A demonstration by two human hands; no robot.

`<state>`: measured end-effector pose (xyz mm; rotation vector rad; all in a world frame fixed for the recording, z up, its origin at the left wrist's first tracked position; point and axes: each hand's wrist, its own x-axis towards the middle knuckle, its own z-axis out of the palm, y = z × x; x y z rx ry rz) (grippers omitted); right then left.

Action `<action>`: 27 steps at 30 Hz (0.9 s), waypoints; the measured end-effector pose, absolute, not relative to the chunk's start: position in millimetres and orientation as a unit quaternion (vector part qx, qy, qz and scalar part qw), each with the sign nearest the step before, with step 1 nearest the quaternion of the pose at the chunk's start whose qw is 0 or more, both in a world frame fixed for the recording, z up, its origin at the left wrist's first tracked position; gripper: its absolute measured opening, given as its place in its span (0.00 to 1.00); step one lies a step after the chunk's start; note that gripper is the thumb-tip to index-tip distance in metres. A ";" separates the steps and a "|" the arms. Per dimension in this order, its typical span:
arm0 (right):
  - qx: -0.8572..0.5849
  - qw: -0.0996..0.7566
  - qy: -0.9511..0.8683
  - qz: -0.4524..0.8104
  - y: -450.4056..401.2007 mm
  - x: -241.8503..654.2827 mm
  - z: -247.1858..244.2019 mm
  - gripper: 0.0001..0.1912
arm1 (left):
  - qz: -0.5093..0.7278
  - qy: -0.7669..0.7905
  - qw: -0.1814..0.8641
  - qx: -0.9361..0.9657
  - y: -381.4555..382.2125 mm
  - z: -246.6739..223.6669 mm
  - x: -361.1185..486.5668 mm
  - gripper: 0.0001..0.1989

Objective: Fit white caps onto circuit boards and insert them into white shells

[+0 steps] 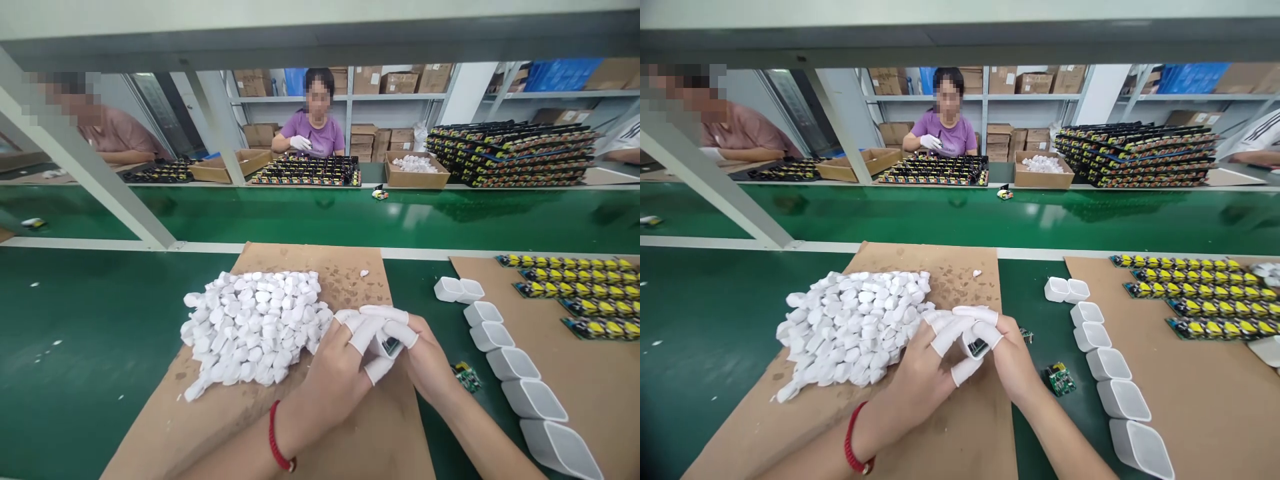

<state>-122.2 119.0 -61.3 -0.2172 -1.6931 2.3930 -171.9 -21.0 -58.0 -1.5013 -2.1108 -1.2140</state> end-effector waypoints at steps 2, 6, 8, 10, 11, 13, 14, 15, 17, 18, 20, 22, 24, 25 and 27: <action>-0.064 0.081 -0.557 0.824 120.7 -123.4 -60.1 0.16 | -0.433 -0.737 0.119 -0.505 -19.9 -56.6 -174.9 0.15; 0.002 0.038 -0.540 0.841 121.1 -123.0 -59.7 0.26 | -0.461 -0.753 0.063 -0.466 -20.7 -52.2 -183.9 0.11; 0.025 0.034 -0.585 0.810 120.4 -122.7 -61.4 0.32 | -0.475 -0.746 0.054 -0.463 -21.8 -50.6 -187.4 0.11; 0.023 0.058 -0.657 0.751 120.5 -122.6 -63.8 0.34 | -0.483 -0.734 0.056 -0.474 -22.4 -50.6 -189.2 0.12; 0.021 0.078 -0.693 0.717 121.1 -122.8 -64.9 0.33 | -0.486 -0.730 0.057 -0.478 -22.5 -51.3 -189.6 0.13; 0.018 0.129 -0.754 0.643 123.7 -124.2 -67.3 0.28 | -0.491 -0.726 0.052 -0.479 -22.4 -54.3 -190.4 0.16; 0.011 0.162 -0.781 0.603 125.5 -125.7 -68.7 0.25 | -0.493 -0.727 0.051 -0.474 -22.2 -56.2 -191.1 0.20; -0.007 0.200 -0.803 0.561 127.7 -128.2 -70.4 0.23 | -0.496 -0.731 0.055 -0.465 -21.9 -58.3 -191.9 0.23; -0.062 0.276 -0.828 0.484 133.2 -136.7 -74.2 0.20 | -0.495 -0.746 0.079 -0.439 -21.2 -62.1 -193.7 0.28; -0.089 0.301 -0.832 0.457 136.7 -142.9 -75.8 0.19 | -0.488 -0.756 0.093 -0.426 -20.8 -63.6 -194.4 0.29; -0.128 0.317 -0.833 0.436 146.0 -159.2 -76.6 0.19 | -0.461 -0.776 0.116 -0.414 -19.8 -66.2 -194.3 0.27; -0.152 0.303 -0.836 0.431 158.2 -179.7 -72.4 0.18 | -0.423 -0.779 0.131 -0.443 -18.3 -70.1 -191.7 0.23; -0.176 0.287 -0.843 0.419 172.5 -202.7 -63.4 0.15 | -0.390 -0.764 0.138 -0.495 -15.5 -78.6 -187.6 0.20; -0.191 0.280 -0.848 0.408 179.8 -214.4 -58.1 0.14 | -0.376 -0.751 0.144 -0.523 -13.3 -85.5 -185.8 0.19; -0.233 0.268 -0.857 0.374 194.0 -236.7 -48.6 0.11 | -0.343 -0.724 0.178 -0.571 -6.5 -104.9 -184.5 0.12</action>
